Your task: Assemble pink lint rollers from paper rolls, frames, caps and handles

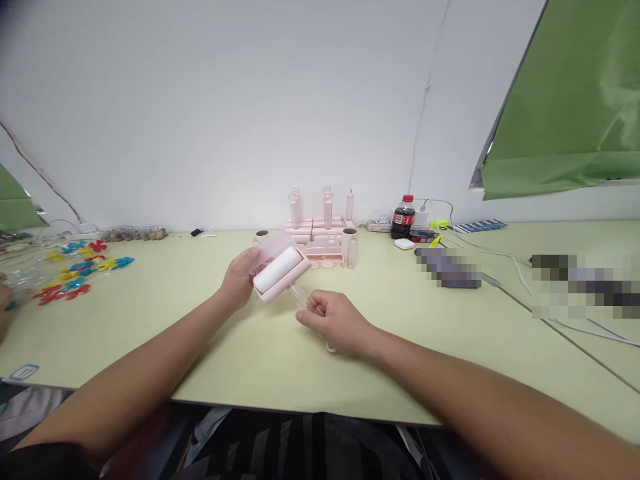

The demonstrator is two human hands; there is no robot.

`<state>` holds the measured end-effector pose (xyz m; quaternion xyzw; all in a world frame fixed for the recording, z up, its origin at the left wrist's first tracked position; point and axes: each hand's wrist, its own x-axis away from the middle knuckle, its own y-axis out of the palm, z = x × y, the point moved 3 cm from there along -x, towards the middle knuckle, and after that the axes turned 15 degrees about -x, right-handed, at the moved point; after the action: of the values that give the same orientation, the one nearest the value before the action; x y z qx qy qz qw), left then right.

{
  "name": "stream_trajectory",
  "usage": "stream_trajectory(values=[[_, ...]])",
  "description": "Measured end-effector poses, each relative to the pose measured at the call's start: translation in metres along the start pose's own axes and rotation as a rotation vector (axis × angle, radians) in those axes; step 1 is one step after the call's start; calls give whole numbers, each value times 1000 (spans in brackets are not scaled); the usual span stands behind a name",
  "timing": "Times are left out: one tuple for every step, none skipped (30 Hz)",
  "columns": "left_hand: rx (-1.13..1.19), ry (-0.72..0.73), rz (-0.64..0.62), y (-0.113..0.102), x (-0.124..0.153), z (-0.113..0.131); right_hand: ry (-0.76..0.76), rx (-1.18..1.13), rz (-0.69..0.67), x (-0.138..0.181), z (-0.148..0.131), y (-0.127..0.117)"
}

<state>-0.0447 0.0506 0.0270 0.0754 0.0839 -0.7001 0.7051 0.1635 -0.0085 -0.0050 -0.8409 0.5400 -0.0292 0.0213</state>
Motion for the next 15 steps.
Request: stream_trajectory(values=[[-14, -5, 8, 0, 0, -1, 3, 1, 8, 0, 0, 0], [-32, -10, 21, 0, 0, -2, 5, 4, 17, 0, 0, 0], [-50, -12, 31, 0, 0, -2, 3, 9, 25, 0, 0, -1], [-63, -9, 37, -1, 1, -2, 0, 17, 31, -1, 0, -1], [-72, -4, 37, -1, 1, -2, -5, 28, 36, -1, -1, -2], [-83, 4, 33, -1, 1, -2, -9, 42, 39, -1, -1, -2], [-98, 12, 25, -1, 1, -2, -14, 60, 43, -1, -2, -3], [-116, 24, 19, -1, 1, -2, -20, 79, 49, -1, -2, -3], [-136, 37, 11, -1, 1, -2, -26, 94, 55, -2, -3, -3], [-155, 50, 4, -1, 1, -2, -30, 104, 61, -2, -3, -3], [-171, 57, -6, -1, 2, -2, -33, 111, 65, -2, -3, -3], [-181, 55, -20, 0, 2, -3, -36, 114, 66, -2, -2, -3], [-190, 46, -44, 1, 2, -4, -36, 112, 64, -2, -1, -3], [-205, 38, -82, 3, 3, -4, -32, 107, 64, -3, 0, -3], [-226, 35, -126, 4, 4, -5, -24, 103, 65, -3, 2, -3]])
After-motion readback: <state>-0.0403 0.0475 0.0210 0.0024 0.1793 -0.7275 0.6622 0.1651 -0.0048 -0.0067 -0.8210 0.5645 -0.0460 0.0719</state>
